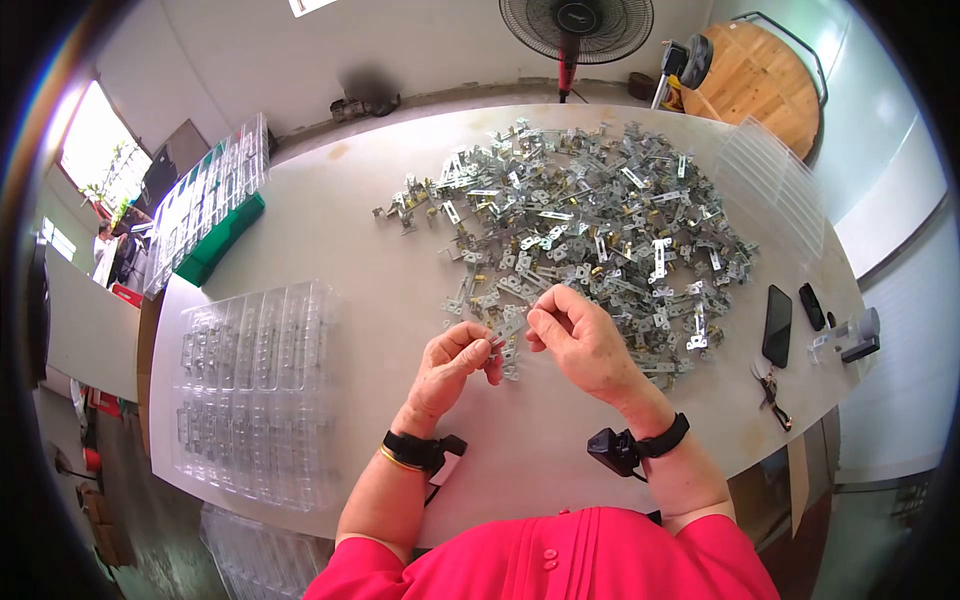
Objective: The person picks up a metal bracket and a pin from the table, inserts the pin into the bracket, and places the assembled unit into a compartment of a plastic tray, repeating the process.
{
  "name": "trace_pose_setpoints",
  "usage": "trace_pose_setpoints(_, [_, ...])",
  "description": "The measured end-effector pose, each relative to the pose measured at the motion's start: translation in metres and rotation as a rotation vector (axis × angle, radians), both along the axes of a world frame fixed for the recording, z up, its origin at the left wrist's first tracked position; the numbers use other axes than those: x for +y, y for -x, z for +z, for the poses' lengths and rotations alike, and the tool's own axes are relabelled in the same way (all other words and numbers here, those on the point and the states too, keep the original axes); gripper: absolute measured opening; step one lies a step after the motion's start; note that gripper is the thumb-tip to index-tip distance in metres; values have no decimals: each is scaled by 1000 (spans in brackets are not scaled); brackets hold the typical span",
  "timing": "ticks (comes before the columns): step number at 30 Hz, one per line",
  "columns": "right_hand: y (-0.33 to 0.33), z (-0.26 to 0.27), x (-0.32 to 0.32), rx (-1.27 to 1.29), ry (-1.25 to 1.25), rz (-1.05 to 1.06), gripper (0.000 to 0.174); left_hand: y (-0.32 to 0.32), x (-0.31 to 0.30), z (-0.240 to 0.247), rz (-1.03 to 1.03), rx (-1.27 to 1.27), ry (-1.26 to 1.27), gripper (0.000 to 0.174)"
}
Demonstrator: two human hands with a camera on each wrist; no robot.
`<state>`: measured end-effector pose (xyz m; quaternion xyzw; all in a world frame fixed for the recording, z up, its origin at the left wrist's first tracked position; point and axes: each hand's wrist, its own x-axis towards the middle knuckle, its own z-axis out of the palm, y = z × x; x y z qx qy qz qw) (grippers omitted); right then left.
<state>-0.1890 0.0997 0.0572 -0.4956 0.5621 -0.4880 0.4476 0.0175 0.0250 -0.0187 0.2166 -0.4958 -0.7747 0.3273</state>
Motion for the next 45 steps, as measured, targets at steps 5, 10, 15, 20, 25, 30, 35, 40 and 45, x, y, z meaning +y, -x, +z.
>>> trace_pose_setpoints(5, [1, -9, -3, 37, 67, -96, 14, 3, 0, -4, 52, 42, 43, 26])
trace_pose_setpoints(10, [-4, 3, 4, 150, 31, -156, 12, 7, 2, -8, 167, -15, 131, 23])
trace_pose_setpoints(15, [-19, 7, 10, 445, 57, -104, 12, 11, 6, -9, 248, -72, 202, 22])
trace_pose_setpoints(20, [-25, 3, 10, 525, 85, -100, 9, 14, 8, -12, 261, -58, 186, 23])
trace_pose_setpoints(25, [-29, -1, 10, 607, 158, -91, 9, 15, 6, -20, 271, -101, 321, 25])
trace_pose_setpoints(30, [-31, -3, 10, 582, 158, -62, 8, 16, 6, -21, 271, -84, 332, 26])
trace_pose_setpoints(35, [-28, -2, 10, 597, 153, -33, 9, 19, 6, -24, 260, -39, 290, 24])
trace_pose_setpoints(40, [-28, 0, 9, 583, 78, -56, 9, 20, 4, -27, 258, -45, 365, 24])
trace_pose_setpoints(45, [-25, -1, 10, 535, 0, -41, 11, 20, 3, -25, 262, -55, 330, 25])
